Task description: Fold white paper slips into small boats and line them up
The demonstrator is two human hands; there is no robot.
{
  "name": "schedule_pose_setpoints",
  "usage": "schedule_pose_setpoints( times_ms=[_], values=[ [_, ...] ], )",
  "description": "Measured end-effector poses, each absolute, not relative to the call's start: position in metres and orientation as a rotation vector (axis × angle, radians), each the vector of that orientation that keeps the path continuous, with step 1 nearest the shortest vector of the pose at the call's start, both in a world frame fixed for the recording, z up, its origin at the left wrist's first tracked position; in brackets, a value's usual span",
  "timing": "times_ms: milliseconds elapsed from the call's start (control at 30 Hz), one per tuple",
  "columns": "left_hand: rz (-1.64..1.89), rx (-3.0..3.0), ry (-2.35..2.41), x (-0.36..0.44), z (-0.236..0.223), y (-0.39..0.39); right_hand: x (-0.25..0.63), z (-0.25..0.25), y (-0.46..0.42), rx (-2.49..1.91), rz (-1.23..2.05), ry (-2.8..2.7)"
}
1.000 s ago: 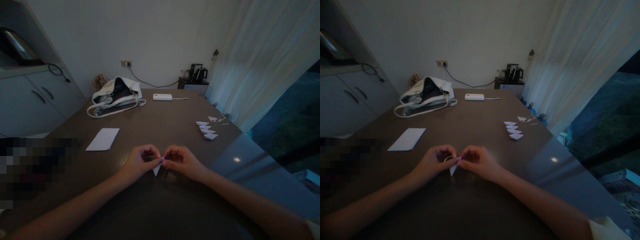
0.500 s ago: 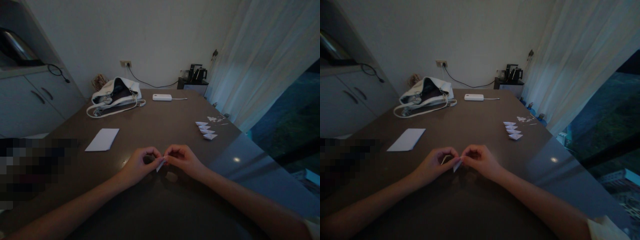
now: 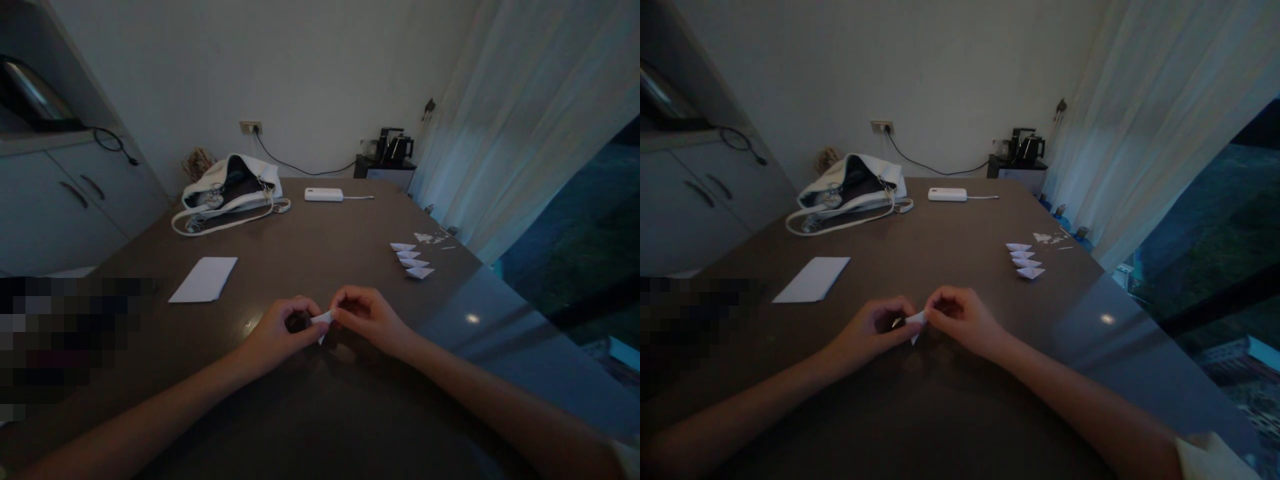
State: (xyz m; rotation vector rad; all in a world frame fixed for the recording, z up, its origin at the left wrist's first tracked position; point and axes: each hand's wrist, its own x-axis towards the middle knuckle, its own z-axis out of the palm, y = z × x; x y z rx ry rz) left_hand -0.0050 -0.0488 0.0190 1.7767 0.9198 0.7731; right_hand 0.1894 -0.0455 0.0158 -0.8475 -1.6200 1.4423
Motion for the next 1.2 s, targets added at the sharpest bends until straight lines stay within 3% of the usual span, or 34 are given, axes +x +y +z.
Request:
schedule_pose_setpoints(
  times_ms=[500, 900, 1200],
  values=[
    [0.813, 1.640, 0.918, -0.003, 0.024, -0.049, 0.189, 0.017, -0.050, -0.855, 1.340, -1.830],
    [0.814, 1.154, 0.544, -0.008, 0.018, -0.045, 0.194, 0.005, -0.038, -0.624, 1.703, -1.282],
    [0.853, 1.133, 0.537, -0.008, 0.020, -0.046, 0.192, 0.004, -0.041, -0.496, 1.886, -1.328]
  ],
)
